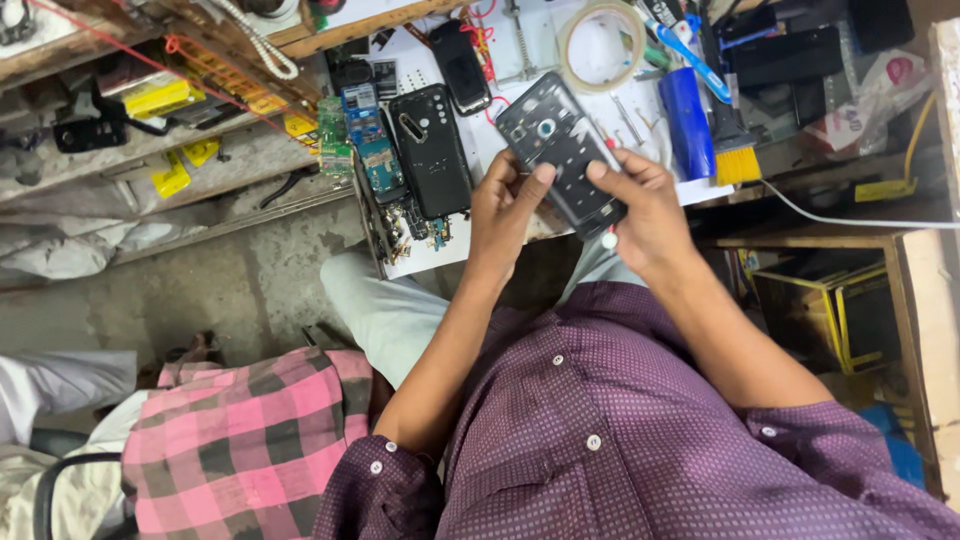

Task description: The person disassembles a smartphone at a cluttered repair bench. They first work on the exposed internal board and battery, separate the mid-frame from the back cover, then use a red screwdriver to unscrew screws from the back housing, handling the phone parts one at a time.

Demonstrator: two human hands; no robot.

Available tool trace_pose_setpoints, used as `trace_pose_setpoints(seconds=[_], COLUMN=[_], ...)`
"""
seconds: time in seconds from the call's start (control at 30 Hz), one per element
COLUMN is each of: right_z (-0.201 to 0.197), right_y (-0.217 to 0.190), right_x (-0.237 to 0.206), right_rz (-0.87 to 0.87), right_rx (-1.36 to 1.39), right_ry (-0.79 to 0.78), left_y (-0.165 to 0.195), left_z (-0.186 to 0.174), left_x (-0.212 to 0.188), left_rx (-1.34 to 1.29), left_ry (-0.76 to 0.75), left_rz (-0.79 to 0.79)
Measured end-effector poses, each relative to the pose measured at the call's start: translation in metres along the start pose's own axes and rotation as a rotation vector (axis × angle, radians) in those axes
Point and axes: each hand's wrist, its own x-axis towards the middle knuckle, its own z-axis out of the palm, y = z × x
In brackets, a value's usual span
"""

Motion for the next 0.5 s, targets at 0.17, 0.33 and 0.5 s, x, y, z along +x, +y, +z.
trace_pose_setpoints(seconds=[0.17,0.33,0.5], right_z=[0.013,0.02,0.021], right_y=[0.026,0.041,0.045], right_x=[-0.009,-0.014,-0.013], right_rz=[0.1,0.166,0.197], right_rx=[0.009,0.001,-0.093], right_ry=[-0.053,-0.086,-0.121], left_y=[-0.017,-0.028,-0.028], left_z=[-0.012,-0.022,-0.029], left_x=[-0.018,-0.029,-0.034], left_rx=[-0.082,-0.096,-0.05], left_ry=[0.152,0.25,0.309], left_rz=[-0.103,-0.061,-0.042])
